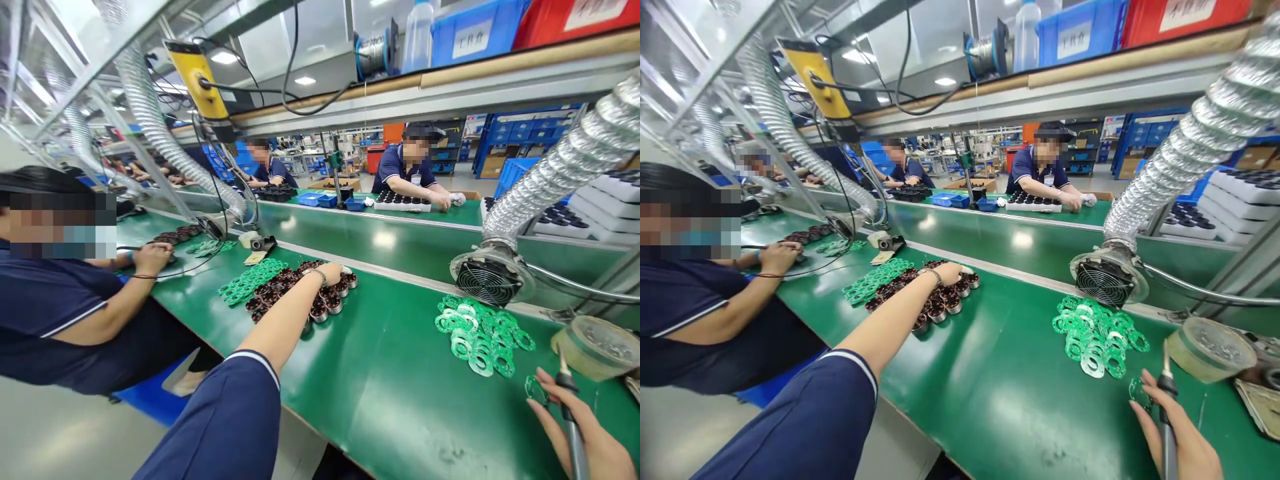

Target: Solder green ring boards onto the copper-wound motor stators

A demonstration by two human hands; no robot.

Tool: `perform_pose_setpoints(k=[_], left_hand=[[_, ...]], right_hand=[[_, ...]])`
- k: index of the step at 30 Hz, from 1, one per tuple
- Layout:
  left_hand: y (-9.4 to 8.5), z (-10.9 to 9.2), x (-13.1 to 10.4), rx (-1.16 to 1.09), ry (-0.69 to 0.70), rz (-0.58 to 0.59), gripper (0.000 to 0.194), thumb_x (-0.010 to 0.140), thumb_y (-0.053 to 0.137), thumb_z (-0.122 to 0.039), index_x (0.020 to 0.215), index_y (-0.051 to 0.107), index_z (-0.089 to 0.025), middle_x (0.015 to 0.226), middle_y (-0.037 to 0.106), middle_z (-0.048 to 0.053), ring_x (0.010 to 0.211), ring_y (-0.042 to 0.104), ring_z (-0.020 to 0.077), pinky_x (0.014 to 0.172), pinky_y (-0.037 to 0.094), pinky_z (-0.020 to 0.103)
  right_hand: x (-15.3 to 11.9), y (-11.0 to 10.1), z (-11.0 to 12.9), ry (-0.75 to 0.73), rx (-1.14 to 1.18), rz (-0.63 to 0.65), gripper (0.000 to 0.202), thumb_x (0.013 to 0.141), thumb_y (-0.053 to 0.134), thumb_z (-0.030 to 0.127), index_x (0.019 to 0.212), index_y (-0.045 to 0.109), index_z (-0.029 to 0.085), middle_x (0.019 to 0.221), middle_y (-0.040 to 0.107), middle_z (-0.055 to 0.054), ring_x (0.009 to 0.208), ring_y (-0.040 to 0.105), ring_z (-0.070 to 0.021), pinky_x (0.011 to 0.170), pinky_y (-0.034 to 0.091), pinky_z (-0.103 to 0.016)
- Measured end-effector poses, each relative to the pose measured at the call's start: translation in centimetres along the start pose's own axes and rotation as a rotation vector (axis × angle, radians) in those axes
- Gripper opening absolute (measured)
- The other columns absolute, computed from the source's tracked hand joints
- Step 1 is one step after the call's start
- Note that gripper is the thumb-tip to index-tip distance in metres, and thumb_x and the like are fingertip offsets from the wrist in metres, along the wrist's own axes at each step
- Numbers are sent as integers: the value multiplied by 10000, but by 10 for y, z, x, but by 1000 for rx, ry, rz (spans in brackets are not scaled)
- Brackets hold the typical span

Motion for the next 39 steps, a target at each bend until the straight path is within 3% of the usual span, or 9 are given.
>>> perform_pose_setpoints(k=[3, 7, 13, 17, 21, 25, 28, 34, 39], left_hand=[[3, -2, -24, 26, -21, -68, 271, 875, 498, -329, 1086, 557, -169, 1121, 569, 78, 960, 571, 195, 830, 479, 394], [36, -9, -62, 91, -74, -185, 326, 738, 617, -468, 949, 651, -222, 1147, 588, 84, 1134, 467, 295, 984, 313, 469], [79, -38, -85, 90, -41, -316, 267, 827, 504, -307, 1047, 640, -245, 1317, 468, 88, 1290, 247, 341, 1035, 156, 543], [95, -78, -108, 32, 254, -240, 247, 806, 551, -338, 1037, 637, -316, 1326, 473, -12, 1276, 319, 233, 1062, 223, 366], [113, -114, -154, -248, 664, -68, 196, 821, 539, -326, 991, 631, -357, 1224, 566, -52, 1200, 431, 147, 1046, 274, 281], [134, -120, -178, -541, 505, -9, 536, 751, 624, -347, 1254, 441, -359, 1342, 468, -18, 1218, 434, 154, 1032, 338, 272], [148, -119, -179, -606, 377, -70, 812, 630, 723, -399, 1332, 340, -262, 1402, 386, 73, 1281, 361, 212, 1070, 304, 318], [154, -141, -178, -854, 472, -192, 459, 663, 712, -323, 1061, 515, -208, 1236, 547, 107, 1277, 367, 270, 1025, 334, 439], [149, -161, -193, -949, 537, -206, 411, 655, 708, -237, 1015, 512, -205, 1197, 534, 109, 1149, 492, 268, 933, 408, 404]], right_hand=[[-2, -16, 8, -109, -52, 37, 471, 786, 501, 522, 1169, 475, 248, 1232, 575, -77, 940, 651, -283, 791, 538, -364], [-16, -28, 15, -154, -22, 80, 488, 772, 538, 513, 1166, 474, 232, 1215, 586, -84, 964, 645, -274, 821, 536, -343], [-41, -16, 77, -166, 189, 261, 300, 857, 495, 303, 1140, 475, 204, 1224, 575, -110, 1058, 602, -231, 907, 505, -344], [-52, 3, 115, -217, 302, 444, 294, 849, 493, 174, 1142, 487, 205, 1229, 567, -109, 1095, 576, -212, 928, 486, -337], [-57, 12, 128, -198, 329, 519, 341, 826, 515, 146, 1157, 476, 219, 1189, 579, -107, 1063, 589, -207, 910, 489, -337], [-58, 12, 126, -187, 350, 528, 356, 819, 534, 151, 1161, 458, 214, 1219, 556, -113, 1100, 563, -205, 941, 463, -343], [-57, 13, 124, -183, 364, 524, 343, 828, 515, 138, 1157, 454, 217, 1221, 556, -108, 1102, 559, -194, 948, 453, -340], [-53, 11, 142, -110, 414, 435, 323, 809, 558, 166, 1121, 489, 212, 1074, 624, -88, 947, 620, -190, 845, 499, -319], [-52, 7, 158, 40, 571, 374, 240, 795, 565, 158, 1019, 506, 219, 837, 644, -19, 753, 627, -139, 733, 504, -251]])
Point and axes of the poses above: each hand's wrist, its own x-axis towards the middle knuckle, its own y-axis out of the palm, z = x × y, the point moved 2 cm from there along x, towards the middle knuckle
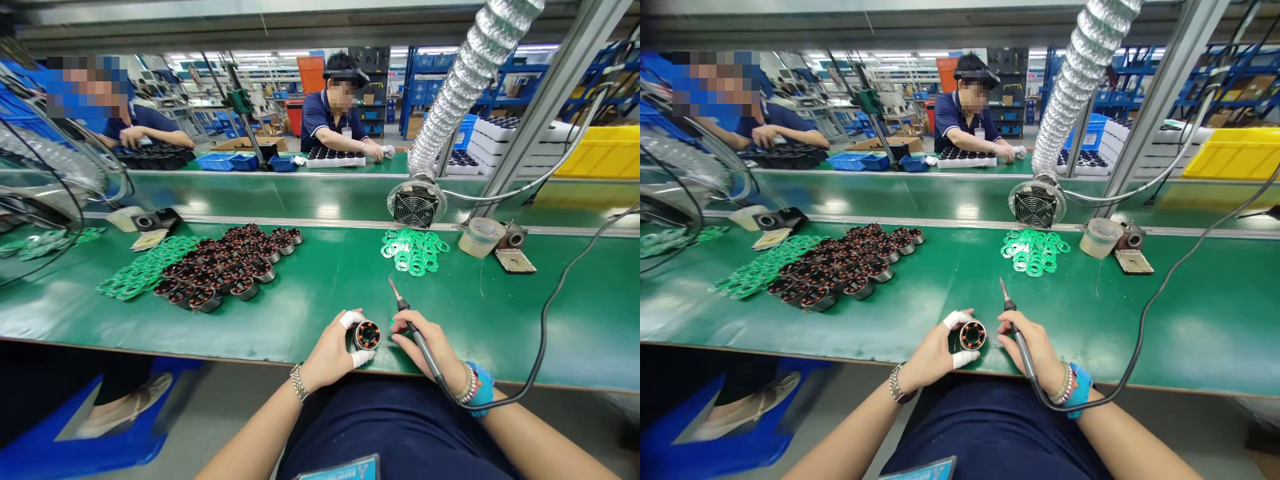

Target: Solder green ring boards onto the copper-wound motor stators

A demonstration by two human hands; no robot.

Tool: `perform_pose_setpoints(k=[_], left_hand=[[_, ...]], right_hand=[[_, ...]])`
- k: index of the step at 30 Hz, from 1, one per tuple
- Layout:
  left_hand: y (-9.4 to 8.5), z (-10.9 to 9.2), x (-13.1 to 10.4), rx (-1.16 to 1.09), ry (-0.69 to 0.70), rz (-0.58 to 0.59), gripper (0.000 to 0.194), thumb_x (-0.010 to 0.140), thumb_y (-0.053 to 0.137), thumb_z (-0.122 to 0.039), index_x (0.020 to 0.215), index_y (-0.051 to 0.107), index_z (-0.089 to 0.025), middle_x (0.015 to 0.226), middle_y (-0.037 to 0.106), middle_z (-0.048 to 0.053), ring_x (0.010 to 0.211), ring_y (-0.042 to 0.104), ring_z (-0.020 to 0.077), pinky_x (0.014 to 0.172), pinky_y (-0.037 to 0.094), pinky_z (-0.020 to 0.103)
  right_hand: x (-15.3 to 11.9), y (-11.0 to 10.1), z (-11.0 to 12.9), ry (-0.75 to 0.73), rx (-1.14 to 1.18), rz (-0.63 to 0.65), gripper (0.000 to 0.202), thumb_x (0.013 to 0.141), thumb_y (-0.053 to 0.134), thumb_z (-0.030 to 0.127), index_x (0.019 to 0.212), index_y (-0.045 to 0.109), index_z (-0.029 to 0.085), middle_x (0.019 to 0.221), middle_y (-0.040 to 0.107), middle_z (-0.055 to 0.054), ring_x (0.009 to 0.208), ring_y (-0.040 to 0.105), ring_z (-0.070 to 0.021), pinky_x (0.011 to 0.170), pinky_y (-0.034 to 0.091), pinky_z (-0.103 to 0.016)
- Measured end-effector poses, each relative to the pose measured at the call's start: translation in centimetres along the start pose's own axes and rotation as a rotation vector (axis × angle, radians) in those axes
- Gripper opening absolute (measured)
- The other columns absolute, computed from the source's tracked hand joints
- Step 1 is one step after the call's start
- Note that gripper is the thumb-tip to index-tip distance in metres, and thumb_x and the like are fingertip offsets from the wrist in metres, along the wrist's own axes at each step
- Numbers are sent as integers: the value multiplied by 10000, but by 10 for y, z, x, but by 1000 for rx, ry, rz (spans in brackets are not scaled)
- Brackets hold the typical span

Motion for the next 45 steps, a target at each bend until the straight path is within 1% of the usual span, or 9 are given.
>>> perform_pose_setpoints(k=[7, 12, 15, 20, 24, 29, 32, 39, 45], left_hand=[[9, -17, -5, 104, 35, -47, 440, 651, 703, -221, 1025, 473, -189, 967, 566, 54, 883, 554, 203, 821, 454, 368], [16, -25, -4, 104, 95, -36, 430, 664, 646, -124, 1057, 494, -205, 978, 516, 49, 872, 540, 178, 791, 462, 321], [12, -21, 4, 70, 109, -13, 450, 655, 652, -110, 1068, 498, -204, 987, 510, 52, 892, 536, 181, 813, 453, 329], [1, -5, 17, 10, 92, 4, 442, 663, 655, -110, 1069, 508, -202, 1029, 510, 62, 939, 533, 192, 850, 439, 352], [2, 2, 24, -29, 86, 45, 459, 662, 659, -122, 1086, 507, -209, 1053, 501, 69, 939, 545, 200, 838, 451, 359], [7, 5, 28, -61, 67, 78, 469, 664, 666, -137, 1095, 498, -213, 1042, 508, 67, 917, 557, 199, 820, 463, 362], [7, 6, 29, -51, 62, 83, 462, 665, 669, -140, 1089, 501, -214, 1039, 510, 66, 919, 552, 197, 821, 462, 360], [6, 7, 29, -57, 58, 83, 469, 670, 668, -146, 1098, 492, -219, 1054, 501, 69, 936, 545, 199, 839, 461, 367], [5, 6, 30, -57, 54, 83, 466, 676, 663, -146, 1099, 485, -225, 1050, 498, 72, 930, 544, 200, 831, 466, 375]], right_hand=[[-8, 0, -2, 58, 67, -32, 217, 800, 540, 157, 1006, 495, 213, 776, 616, -5, 693, 604, -126, 677, 489, -228], [-12, 4, -4, -103, -76, -11, 211, 823, 465, 109, 1001, 534, 199, 780, 613, -34, 681, 585, -140, 653, 487, -250], [-14, -5, -9, -106, -95, 0, 203, 830, 484, 125, 1007, 554, 195, 843, 634, -55, 747, 605, -159, 698, 498, -272], [-17, -37, -18, -26, -54, -20, 177, 861, 504, 186, 1013, 593, 205, 786, 684, -29, 696, 646, -137, 676, 521, -240], [-17, -53, -20, -3, -109, -17, 224, 836, 550, 228, 1048, 623, 227, 989, 699, -38, 885, 656, -179, 817, 516, -286], [-14, -53, -21, 167, -16, 39, 157, 816, 559, 225, 944, 651, 218, 912, 710, -15, 817, 664, -148, 746, 533, -228], [-12, -52, -22, 214, 31, 86, 143, 813, 557, 238, 915, 653, 213, 890, 707, -9, 798, 660, -138, 736, 529, -216], [-12, -51, -24, 211, 22, 136, 151, 814, 560, 222, 929, 657, 217, 909, 705, -12, 847, 655, -145, 792, 520, -232], [-11, -51, -24, 194, 21, 127, 143, 813, 562, 243, 912, 664, 224, 886, 705, -19, 821, 659, -163, 769, 533, -258]])
Point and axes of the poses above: each hand's wrist, its own x-axis towards the middle knuckle, its own y-axis out of the palm, z = x × y, the point moved 2 cm from there along x, towards the middle knuckle
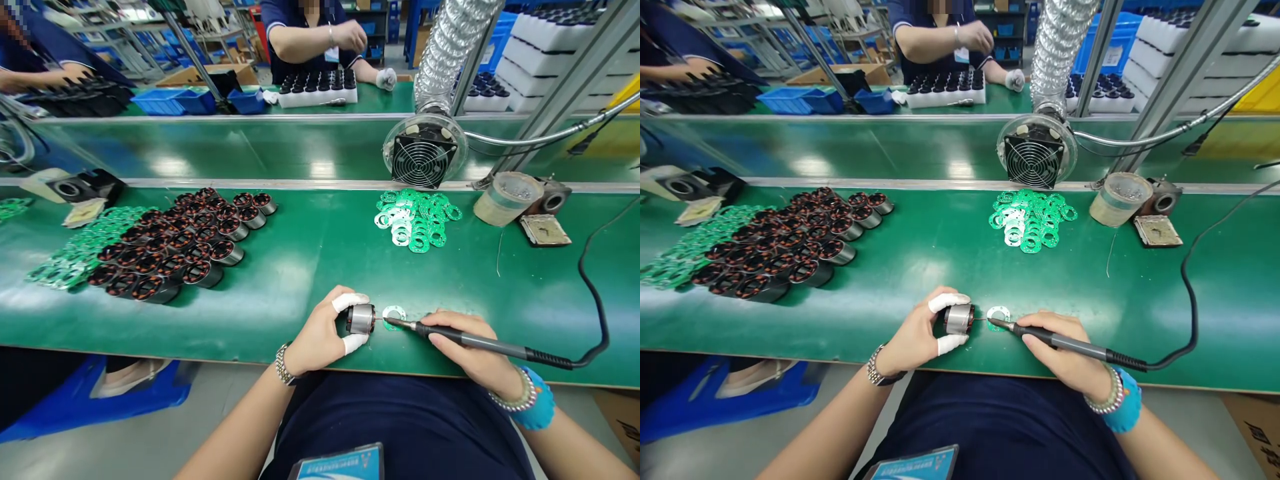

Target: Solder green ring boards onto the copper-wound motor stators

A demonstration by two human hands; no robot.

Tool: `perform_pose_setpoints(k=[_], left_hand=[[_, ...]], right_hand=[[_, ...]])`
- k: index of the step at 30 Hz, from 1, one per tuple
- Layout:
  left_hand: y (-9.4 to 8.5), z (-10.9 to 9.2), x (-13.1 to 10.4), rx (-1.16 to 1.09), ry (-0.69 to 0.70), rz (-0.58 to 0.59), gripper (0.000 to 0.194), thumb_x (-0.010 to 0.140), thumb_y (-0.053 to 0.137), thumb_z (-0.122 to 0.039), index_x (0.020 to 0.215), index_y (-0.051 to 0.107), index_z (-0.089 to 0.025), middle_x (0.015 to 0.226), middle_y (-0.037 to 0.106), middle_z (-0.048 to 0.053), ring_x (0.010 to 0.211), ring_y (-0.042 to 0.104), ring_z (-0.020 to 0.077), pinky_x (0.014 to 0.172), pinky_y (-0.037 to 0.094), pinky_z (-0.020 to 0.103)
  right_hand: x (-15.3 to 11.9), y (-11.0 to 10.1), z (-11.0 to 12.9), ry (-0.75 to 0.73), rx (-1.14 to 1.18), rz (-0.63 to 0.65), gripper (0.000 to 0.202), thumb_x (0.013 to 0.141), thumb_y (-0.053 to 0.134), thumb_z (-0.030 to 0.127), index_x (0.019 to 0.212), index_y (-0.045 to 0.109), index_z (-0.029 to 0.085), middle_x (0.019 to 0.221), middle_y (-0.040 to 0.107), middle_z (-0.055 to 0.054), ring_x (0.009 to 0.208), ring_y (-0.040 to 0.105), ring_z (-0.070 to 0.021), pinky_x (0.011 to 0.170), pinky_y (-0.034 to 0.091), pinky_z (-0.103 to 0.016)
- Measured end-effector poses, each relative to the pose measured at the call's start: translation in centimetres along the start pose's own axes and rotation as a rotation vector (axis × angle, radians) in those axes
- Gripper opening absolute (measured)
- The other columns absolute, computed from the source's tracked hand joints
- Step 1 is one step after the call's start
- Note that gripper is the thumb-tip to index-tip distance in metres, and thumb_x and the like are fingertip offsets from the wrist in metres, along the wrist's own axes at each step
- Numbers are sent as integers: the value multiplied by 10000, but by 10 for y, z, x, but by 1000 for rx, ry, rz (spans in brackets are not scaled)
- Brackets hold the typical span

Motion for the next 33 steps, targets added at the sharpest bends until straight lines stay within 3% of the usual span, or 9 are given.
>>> perform_pose_setpoints(k=[13, 21, 29, 33], left_hand=[[0, -1, 0, 15, 9, -20, 448, 676, 654, -154, 1093, 499, -209, 1030, 509, 68, 918, 551, 197, 818, 471, 364], [0, 0, 0, 24, 11, -15, 459, 671, 658, -147, 1091, 490, -223, 1039, 508, 64, 917, 544, 194, 814, 470, 362], [1, 0, -1, 18, 7, -13, 448, 674, 660, -148, 1085, 498, -219, 1023, 510, 64, 911, 546, 197, 808, 475, 363], [1, -1, -1, 7, 4, -9, 448, 676, 662, -156, 1088, 498, -217, 1035, 507, 66, 908, 552, 193, 805, 477, 355]], right_hand=[[0, 0, 1, -8, -1, -1, 134, 807, 574, 226, 902, 669, 229, 870, 707, -9, 807, 662, -157, 765, 532, -253], [-5, -3, -6, 17, -26, -103, 154, 806, 578, 266, 927, 671, 248, 916, 712, -28, 896, 660, -208, 781, 548, -297], [-4, -4, -2, 25, -92, -174, 176, 794, 593, 269, 959, 653, 250, 919, 701, -30, 834, 667, -199, 706, 555, -275], [-5, -2, -3, 8, -102, -200, 180, 805, 596, 268, 977, 646, 250, 940, 699, -30, 838, 664, -185, 742, 545, -278]])
Point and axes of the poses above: each hand's wrist, its own x-axis towards the middle knuckle, its own y-axis out of the palm, z = x × y, the point moved 2 cm from there along x, towards the middle knuckle
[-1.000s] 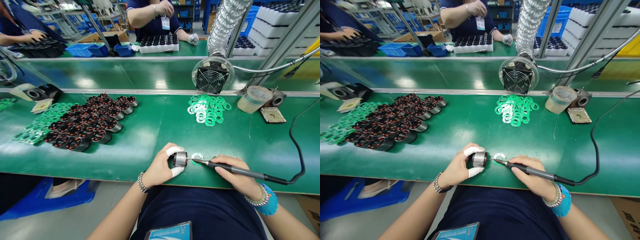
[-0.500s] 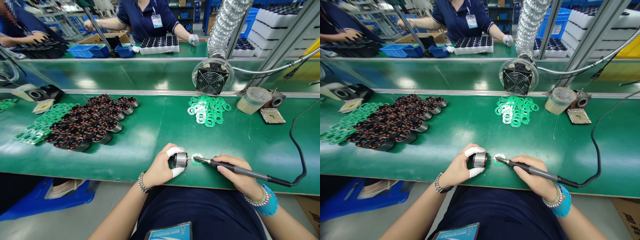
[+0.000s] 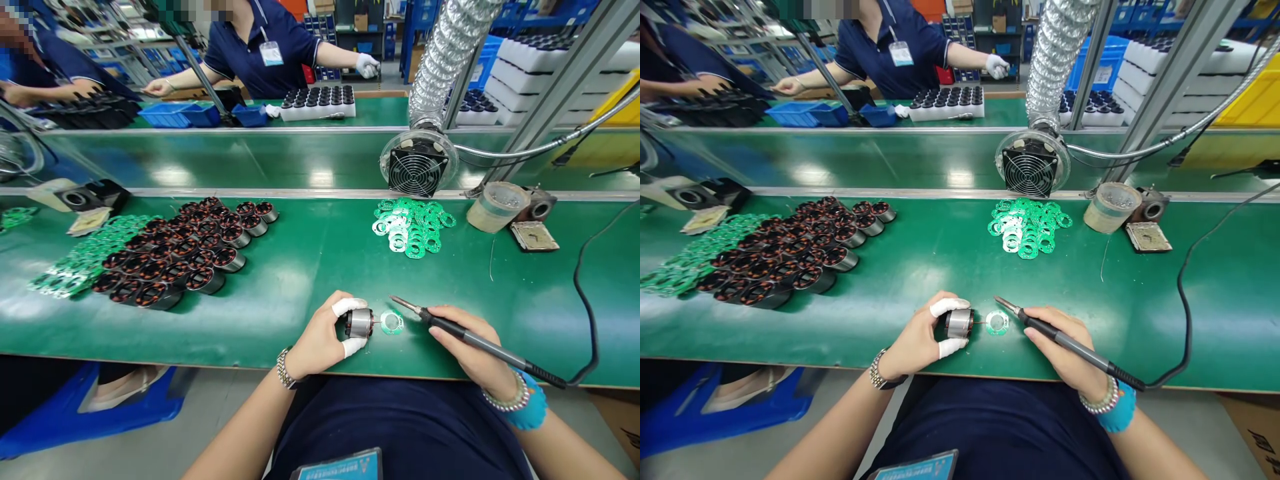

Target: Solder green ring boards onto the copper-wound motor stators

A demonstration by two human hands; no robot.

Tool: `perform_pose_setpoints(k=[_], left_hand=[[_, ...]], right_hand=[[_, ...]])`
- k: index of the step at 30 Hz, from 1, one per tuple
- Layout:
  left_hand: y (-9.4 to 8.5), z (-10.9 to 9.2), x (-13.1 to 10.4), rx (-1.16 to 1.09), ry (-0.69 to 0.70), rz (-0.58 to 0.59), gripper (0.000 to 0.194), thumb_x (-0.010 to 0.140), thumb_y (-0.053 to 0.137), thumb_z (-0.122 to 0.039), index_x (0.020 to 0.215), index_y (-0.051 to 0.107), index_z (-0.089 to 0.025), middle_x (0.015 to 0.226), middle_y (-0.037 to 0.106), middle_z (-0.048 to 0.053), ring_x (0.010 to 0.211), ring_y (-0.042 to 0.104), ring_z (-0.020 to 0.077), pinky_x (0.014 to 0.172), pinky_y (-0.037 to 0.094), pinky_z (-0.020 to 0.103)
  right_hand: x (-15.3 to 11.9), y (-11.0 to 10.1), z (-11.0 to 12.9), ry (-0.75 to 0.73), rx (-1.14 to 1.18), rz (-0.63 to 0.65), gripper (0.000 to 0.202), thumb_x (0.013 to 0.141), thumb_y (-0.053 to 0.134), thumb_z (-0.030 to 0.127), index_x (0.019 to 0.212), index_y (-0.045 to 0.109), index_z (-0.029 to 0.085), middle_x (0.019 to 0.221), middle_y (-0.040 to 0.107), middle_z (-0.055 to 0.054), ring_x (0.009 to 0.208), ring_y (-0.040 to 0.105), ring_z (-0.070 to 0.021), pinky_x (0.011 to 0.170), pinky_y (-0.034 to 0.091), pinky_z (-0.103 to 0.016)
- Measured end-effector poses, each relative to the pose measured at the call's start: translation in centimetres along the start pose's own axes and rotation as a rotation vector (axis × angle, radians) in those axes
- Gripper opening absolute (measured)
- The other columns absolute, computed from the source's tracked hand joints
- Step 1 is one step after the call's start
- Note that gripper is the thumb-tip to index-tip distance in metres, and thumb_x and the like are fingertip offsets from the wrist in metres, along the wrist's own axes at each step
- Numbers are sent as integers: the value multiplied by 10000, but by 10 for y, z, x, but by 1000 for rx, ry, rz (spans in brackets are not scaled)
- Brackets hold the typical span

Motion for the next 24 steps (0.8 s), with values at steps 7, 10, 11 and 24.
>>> perform_pose_setpoints(k=[7, 10, 11, 24], left_hand=[[-1, -2, -1, -51, -33, -16, 453, 655, 685, -146, 1066, 505, -208, 1041, 530, 67, 935, 559, 204, 836, 465, 362], [2, -4, -2, -172, -94, -35, 479, 657, 704, -173, 1073, 469, -208, 1023, 567, 62, 915, 580, 199, 830, 476, 356], [4, -5, -3, -203, -108, -28, 479, 663, 705, -182, 1073, 458, -209, 1013, 580, 59, 908, 587, 197, 831, 479, 356], [25, -12, -9, 170, -47, -172, 447, 640, 737, -249, 1030, 525, -190, 1108, 574, 118, 1079, 532, 279, 910, 428, 484]], right_hand=[[-3, 12, -5, -183, 87, 79, 214, 871, 483, 174, 1055, 579, 225, 874, 701, -37, 821, 675, -162, 772, 550, -280], [-3, 14, 1, -364, 1, 104, 283, 844, 501, 127, 1106, 559, 216, 1078, 658, -68, 1089, 579, -205, 938, 482, -334], [-3, 14, 2, -389, -16, 77, 278, 838, 506, 121, 1093, 566, 214, 1059, 664, -69, 1089, 579, -208, 937, 483, -333], [15, 31, 32, 160, 837, 154, 343, 801, 601, 251, 1104, 441, 246, 1152, 583, -97, 966, 611, -200, 680, 577, -306]])
Point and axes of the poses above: each hand's wrist, its own x-axis towards the middle knuckle, its own y-axis out of the palm, z = x × y, the point moved 2 cm from there along x, towards the middle knuckle
